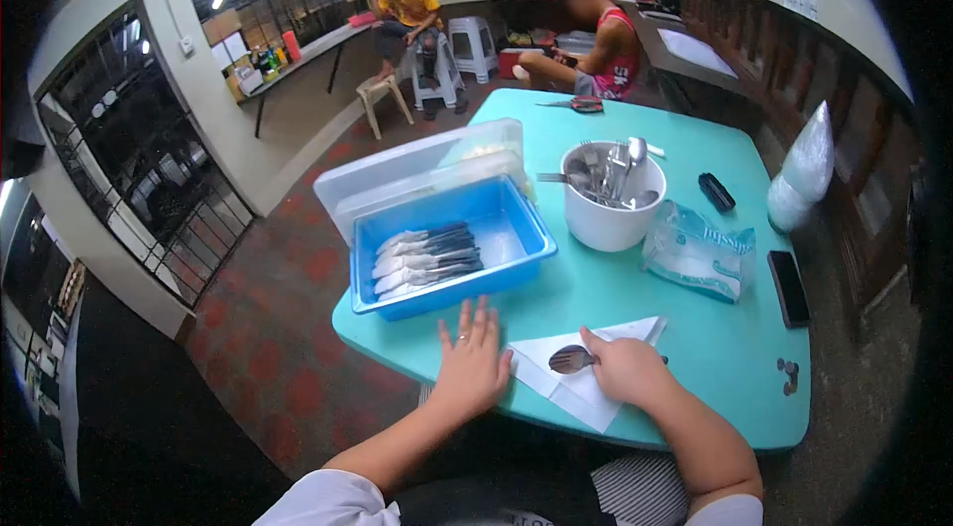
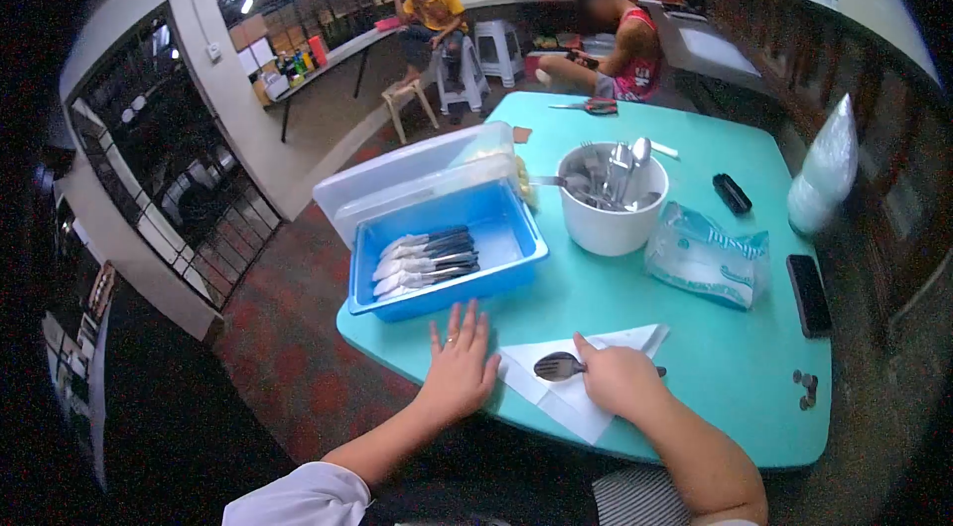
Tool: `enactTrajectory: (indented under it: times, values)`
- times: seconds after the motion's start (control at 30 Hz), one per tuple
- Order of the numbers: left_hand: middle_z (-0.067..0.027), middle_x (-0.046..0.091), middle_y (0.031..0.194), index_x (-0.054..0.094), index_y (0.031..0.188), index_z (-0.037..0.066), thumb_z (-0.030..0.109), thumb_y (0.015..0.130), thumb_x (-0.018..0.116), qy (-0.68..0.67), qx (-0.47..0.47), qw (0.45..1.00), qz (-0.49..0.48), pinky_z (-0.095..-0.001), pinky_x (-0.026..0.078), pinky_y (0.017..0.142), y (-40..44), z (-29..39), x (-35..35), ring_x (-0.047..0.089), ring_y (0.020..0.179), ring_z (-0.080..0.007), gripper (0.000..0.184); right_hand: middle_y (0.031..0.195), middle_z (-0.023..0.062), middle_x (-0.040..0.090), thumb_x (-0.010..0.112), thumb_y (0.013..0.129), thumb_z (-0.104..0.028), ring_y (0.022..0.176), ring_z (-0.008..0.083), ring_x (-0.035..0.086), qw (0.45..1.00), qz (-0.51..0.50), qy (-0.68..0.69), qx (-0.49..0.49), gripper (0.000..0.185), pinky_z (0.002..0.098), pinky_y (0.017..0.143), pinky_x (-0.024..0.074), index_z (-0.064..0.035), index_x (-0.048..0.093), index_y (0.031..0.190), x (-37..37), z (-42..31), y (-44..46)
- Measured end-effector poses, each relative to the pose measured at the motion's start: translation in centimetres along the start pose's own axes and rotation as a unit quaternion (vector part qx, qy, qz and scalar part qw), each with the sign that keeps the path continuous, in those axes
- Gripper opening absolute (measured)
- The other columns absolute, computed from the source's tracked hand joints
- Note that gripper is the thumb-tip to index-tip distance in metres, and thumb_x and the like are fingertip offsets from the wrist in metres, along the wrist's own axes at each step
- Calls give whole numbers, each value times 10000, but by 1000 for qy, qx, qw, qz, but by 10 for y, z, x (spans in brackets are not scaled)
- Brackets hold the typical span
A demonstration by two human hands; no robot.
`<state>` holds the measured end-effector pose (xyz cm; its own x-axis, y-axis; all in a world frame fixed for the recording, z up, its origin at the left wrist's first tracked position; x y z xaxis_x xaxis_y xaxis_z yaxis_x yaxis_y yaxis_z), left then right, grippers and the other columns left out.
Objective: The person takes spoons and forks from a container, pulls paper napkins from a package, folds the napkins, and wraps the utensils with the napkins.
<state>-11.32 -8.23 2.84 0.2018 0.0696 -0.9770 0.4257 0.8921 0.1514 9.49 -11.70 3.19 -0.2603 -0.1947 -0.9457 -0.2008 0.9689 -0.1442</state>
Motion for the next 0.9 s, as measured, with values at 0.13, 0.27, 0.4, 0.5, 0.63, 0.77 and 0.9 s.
enactTrajectory:
  times: [0.13, 0.27, 0.4, 0.5, 0.63, 0.77, 0.9]
  values:
    - [-185, 207, 1514, 307, 1409, 6, 267, 905, 490, -19, 209, 976, -55, -637, 149, 1082, 1, 47, 23, 182, 1400, -398, 596, 750, 189, 649, 509, 843, -162, 688, 359, 631, 1000, 15, -16, -9, 508, 474, 645, 495, -125, 482, 1350, -2, -3, 0]
    - [-150, 248, 1512, 300, 1417, 24, 252, 920, 447, -77, 227, 968, -71, -617, 167, 1089, -2, 50, 23, 269, 1380, -357, 566, 736, 186, 644, 519, 839, -169, 677, 349, 629, 999, 16, -37, 3, 517, 474, 635, 494, -134, 481, 1353, -1, -3, 0]
    - [-141, 246, 1515, 277, 1428, 29, 256, 924, 431, -79, 229, 968, -65, -614, 176, 1087, -2, 49, 23, 267, 1387, -328, 574, 745, 162, 655, 494, 847, -157, 671, 329, 639, 998, 17, -61, -6, 530, 465, 616, 501, -139, 456, 1375, 1, -2, 0]
    - [-144, 248, 1514, 261, 1436, 32, 259, 924, 431, -87, 229, 967, -68, -612, 178, 1088, -3, 49, 21, 264, 1388, -327, 584, 734, 144, 656, 485, 849, -154, 663, 317, 642, 997, 30, -68, -18, 527, 462, 602, 502, -148, 458, 1375, 0, 3, -4]
    - [-152, 250, 1511, 253, 1439, 33, 251, 926, 427, -84, 227, 968, -71, -611, 178, 1088, -3, 49, 22, 264, 1388, -324, 584, 712, 137, 642, 511, 835, -159, 655, 314, 634, 997, 40, -67, 19, 523, 465, 600, 494, -171, 485, 1357, -7, 14, -10]
    - [-157, 254, 1509, 250, 1439, 29, 246, 923, 429, -86, 224, 968, -77, -620, 173, 1086, -3, 50, 21, 265, 1388, -323, 587, 721, 141, 640, 536, 824, -169, 666, 323, 630, 991, 63, -80, 88, 528, 462, 616, 494, -191, 494, 1351, -10, 54, -25]
    - [-160, 254, 1507, 258, 1435, 29, 237, 917, 442, -86, 224, 967, -82, -636, 166, 1079, -4, 51, 21, 266, 1388, -323, 587, 737, 154, 641, 551, 820, -163, 679, 341, 624, 982, 93, -77, 149, 515, 461, 635, 494, -183, 513, 1333, -19, 86, -38]
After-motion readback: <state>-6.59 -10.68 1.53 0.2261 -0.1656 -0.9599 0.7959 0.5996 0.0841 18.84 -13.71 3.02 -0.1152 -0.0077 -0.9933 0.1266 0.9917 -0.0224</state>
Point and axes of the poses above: each hand's wrist, its own y-axis towards the middle knuckle, its own x-axis out of the palm, z = x × y, the point moved 6 cm from there along y, towards the middle knuckle
